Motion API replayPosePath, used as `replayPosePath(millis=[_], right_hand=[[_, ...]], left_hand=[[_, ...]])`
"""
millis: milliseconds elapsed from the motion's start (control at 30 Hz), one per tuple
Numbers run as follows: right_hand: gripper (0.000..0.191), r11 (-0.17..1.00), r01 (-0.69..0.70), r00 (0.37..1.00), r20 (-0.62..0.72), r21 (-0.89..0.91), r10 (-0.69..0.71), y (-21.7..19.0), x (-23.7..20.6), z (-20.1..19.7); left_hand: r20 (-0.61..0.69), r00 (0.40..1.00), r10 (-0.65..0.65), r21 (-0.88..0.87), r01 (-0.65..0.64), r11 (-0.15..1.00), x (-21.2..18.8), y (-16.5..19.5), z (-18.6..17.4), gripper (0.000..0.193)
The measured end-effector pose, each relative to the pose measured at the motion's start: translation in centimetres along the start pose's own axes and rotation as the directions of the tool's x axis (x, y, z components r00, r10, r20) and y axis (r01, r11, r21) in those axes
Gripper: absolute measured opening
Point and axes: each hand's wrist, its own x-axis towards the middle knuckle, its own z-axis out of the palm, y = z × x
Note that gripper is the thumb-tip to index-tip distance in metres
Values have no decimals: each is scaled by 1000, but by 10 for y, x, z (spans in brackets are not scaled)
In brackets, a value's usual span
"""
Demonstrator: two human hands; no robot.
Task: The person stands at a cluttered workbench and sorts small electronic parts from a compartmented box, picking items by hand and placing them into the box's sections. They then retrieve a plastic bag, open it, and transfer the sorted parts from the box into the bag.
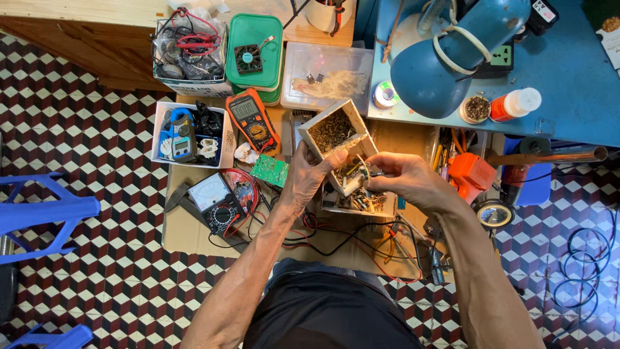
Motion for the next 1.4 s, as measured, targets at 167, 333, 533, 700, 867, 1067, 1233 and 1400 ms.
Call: replayPosePath(millis=[167, 333, 533, 700, 867, 1067, 1233, 1400], right_hand=[[37, 988, -22, 998, -47, 150, 29, 26, -10, -10], [34, 978, -54, 991, -108, 200, 77, 52, -12, -6], [34, 933, -120, 980, -110, 339, 166, 67, -2, 1], [33, 987, -143, 973, -170, 73, 154, 69, 2, 8], [41, 872, -35, 968, -235, -487, -92, 65, 2, 25], [33, 817, 4, 901, -352, -577, -253, 35, -20, 50], [20, 782, 160, 809, -374, -602, -453, 1, -32, 67], [26, 341, 325, 710, -11, -882, -704, -6, 8, 65]], left_hand=[[-75, 996, -56, 51, 60, 997, 0, 0, -5, 87], [-79, 995, -66, 77, 72, 994, -1, 1, -8, 91], [-87, 994, -67, 78, 74, 994, -4, 5, -10, 95], [-85, 996, -39, 83, 46, 996, -7, 10, -10, 95], [-89, 995, -35, 79, 42, 996, -11, 13, -8, 92], [-106, 994, -41, 82, 50, 995, -11, 14, -6, 95], [-75, 997, 1, 65, 4, 998, -12, 14, -4, 92], [-15, 1000, 18, 69, -17, 997, -17, 15, 2, 82]])
